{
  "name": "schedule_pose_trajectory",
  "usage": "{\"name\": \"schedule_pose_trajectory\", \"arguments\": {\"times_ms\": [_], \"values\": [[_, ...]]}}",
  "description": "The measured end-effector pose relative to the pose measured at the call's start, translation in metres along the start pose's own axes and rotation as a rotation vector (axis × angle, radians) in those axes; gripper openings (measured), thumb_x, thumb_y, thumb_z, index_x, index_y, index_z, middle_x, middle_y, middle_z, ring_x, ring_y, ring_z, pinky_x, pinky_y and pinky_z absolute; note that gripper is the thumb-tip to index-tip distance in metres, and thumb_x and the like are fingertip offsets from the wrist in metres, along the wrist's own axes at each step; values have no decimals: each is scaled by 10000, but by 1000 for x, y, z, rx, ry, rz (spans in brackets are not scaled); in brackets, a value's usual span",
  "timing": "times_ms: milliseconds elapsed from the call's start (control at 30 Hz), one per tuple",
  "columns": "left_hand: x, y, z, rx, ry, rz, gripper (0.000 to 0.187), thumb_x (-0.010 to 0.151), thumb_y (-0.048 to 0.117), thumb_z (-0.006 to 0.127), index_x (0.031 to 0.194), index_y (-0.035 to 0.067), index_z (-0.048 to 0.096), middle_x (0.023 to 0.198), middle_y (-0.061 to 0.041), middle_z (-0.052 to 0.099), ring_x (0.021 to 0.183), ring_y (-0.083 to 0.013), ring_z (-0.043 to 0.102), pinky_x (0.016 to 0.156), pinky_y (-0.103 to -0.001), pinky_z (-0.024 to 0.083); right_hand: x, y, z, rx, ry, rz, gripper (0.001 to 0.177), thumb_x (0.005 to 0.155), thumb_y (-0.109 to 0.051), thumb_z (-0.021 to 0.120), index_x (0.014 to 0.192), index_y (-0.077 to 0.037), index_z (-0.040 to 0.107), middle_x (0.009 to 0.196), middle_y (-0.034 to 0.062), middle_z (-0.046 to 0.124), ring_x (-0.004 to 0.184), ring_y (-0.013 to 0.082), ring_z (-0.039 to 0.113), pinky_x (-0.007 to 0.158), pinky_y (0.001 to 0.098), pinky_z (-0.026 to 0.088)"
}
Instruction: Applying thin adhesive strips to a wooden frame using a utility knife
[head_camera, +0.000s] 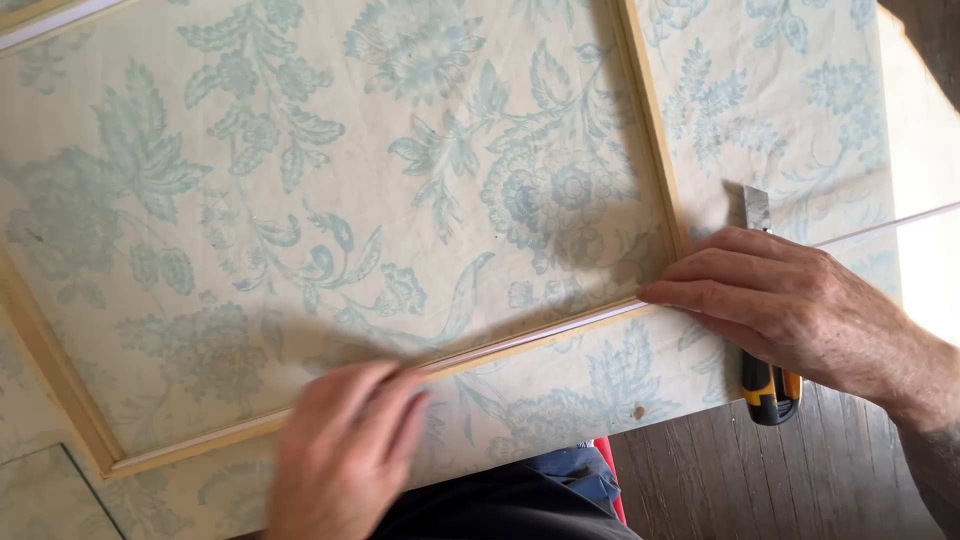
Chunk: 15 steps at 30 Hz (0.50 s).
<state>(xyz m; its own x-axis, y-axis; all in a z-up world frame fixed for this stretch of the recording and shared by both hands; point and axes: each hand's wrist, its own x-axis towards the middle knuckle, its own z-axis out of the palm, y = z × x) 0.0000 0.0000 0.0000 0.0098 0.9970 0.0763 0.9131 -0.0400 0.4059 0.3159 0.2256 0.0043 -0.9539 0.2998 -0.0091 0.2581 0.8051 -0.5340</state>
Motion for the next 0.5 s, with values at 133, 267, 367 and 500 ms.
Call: {"name": "schedule_pose_trajectory", "arguments": {"times_ms": [133,267,367,500], "values": [[64,49,34,-209,2,130,192,886,50,801,1061,17,728,1027,-103,702,864,-225,684,852,-392,611,7,-2,-4,6,15,-3,366,975,-153,591,1327,-62,635,1152,45,695,1013,245,656,849,371,587],[104,85,53,-154,-17,224,165,892,-13,741,1025,60,677,906,-55,587,753,-224,573,695,-379,523,12,-7,-5,39,94,-14,395,956,-149,674,1328,-32,611,1090,80,684,967,237,645,846,359,594],[115,95,58,-147,-7,244,162,902,24,718,1050,79,676,887,-54,547,770,-253,565,689,-404,510,14,-9,-7,65,127,2,390,965,-155,678,1324,-21,607,1071,95,674,970,235,648,844,356,598],[118,98,60,-147,-16,242,140,908,-21,702,1011,70,680,838,-53,524,709,-244,548,649,-391,508,17,-9,-9,101,162,-41,314,989,-134,659,1272,-5,618,1082,84,698,943,255,662,827,372,575]]}}
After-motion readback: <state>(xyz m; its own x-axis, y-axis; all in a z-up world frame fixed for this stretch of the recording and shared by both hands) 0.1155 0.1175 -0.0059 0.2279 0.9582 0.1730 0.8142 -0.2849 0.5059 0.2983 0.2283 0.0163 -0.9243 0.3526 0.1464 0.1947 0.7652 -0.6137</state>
